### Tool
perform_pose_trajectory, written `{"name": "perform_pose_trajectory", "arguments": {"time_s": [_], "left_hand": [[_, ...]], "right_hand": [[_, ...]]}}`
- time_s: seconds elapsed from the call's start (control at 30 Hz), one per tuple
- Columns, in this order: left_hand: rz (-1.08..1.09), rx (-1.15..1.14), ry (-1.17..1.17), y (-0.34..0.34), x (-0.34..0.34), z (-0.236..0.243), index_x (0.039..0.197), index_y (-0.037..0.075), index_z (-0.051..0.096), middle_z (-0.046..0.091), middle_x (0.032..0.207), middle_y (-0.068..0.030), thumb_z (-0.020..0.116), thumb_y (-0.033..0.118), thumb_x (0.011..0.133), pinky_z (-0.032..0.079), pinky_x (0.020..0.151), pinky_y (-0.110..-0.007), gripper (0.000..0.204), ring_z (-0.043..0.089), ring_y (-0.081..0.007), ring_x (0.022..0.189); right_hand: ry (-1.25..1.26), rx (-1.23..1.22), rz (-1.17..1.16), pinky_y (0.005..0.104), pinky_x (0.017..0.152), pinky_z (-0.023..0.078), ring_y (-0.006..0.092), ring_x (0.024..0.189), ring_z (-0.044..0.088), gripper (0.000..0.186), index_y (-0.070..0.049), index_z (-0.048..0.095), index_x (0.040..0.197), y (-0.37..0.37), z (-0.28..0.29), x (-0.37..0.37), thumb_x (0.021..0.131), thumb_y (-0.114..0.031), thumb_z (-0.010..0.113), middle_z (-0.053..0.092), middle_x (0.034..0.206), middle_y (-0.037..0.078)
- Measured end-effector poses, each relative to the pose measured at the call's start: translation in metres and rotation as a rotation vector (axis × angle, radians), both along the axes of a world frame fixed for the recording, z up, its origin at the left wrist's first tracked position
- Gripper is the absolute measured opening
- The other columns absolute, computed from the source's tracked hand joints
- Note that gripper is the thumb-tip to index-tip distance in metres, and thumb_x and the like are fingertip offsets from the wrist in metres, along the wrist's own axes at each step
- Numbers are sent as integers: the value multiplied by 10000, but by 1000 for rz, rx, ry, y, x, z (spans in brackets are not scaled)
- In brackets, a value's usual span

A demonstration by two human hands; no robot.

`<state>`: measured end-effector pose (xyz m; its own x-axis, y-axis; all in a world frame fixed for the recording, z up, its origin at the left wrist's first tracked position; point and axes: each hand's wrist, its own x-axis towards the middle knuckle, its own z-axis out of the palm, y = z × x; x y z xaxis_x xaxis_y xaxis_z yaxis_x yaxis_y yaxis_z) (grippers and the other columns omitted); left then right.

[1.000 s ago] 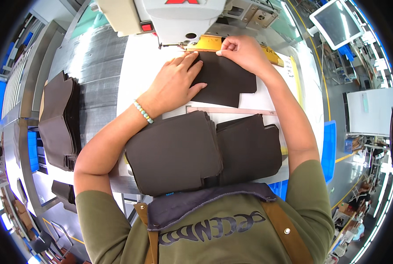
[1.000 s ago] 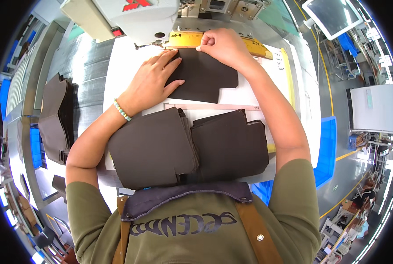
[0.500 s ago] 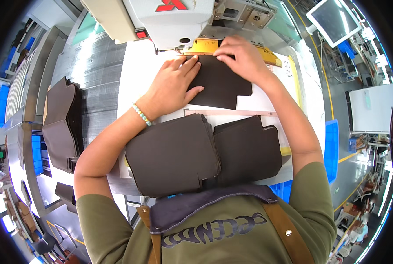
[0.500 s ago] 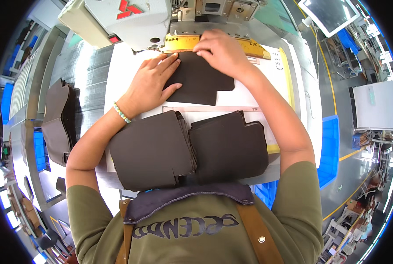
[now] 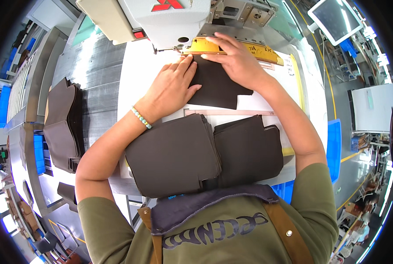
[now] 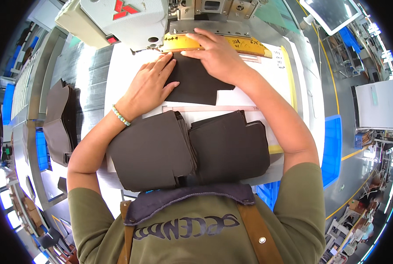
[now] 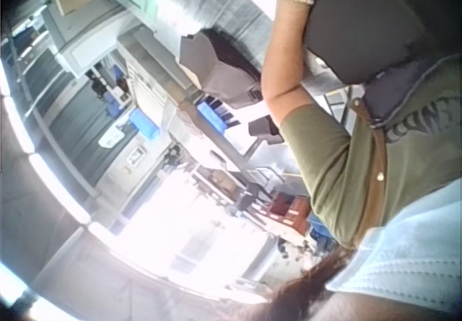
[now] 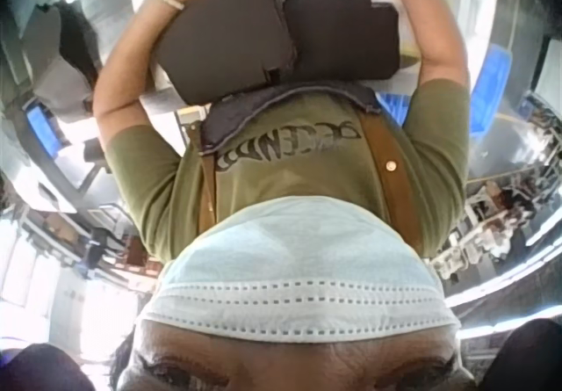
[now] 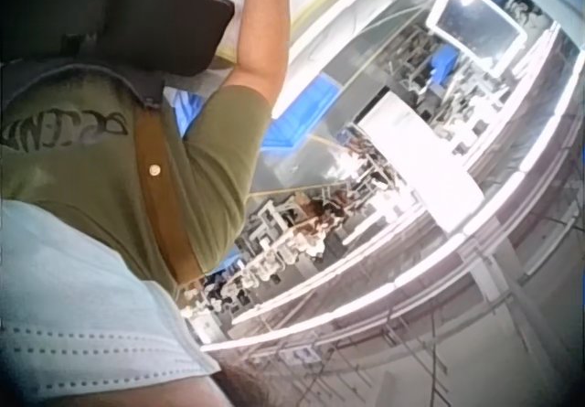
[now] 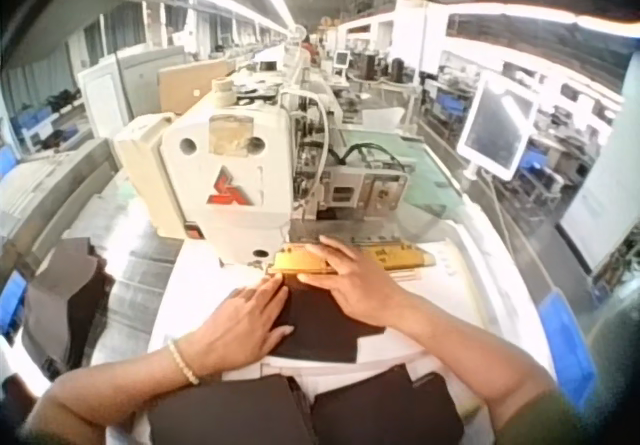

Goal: Sewing together pieces of leather using an industrial sewing machine at a workstation.

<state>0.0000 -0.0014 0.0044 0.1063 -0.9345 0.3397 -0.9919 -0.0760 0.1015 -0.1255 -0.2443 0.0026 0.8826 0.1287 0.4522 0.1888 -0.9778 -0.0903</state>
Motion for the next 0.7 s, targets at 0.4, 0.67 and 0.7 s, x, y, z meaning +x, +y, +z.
{"name": "perform_pose_trajectory", "arguments": {"time_s": [0.4,0.67,0.7], "left_hand": [[33,46,-125,5,0,-3,1442,-72,584,511,1598,-174,658,331,1033,423,1147,-438,579,494,-329,1464],[-41,48,-104,3,-2,0,1394,-57,628,557,1555,-177,690,241,1013,441,1167,-430,488,512,-321,1459],[-42,47,-103,3,-2,-1,1394,-57,628,557,1555,-177,690,241,1013,441,1167,-430,488,512,-321,1459]], "right_hand": [[95,-81,-319,449,1185,442,319,1450,510,246,-24,792,1174,-43,23,-98,975,-42,647,644,1462,119],[170,-12,-49,453,1232,404,316,1486,479,459,-47,644,1433,13,7,-85,1029,-265,663,565,1568,116],[188,-43,-82,443,1237,398,309,1508,457,490,-55,618,1464,20,6,-82,1045,-308,643,525,1607,109]]}}
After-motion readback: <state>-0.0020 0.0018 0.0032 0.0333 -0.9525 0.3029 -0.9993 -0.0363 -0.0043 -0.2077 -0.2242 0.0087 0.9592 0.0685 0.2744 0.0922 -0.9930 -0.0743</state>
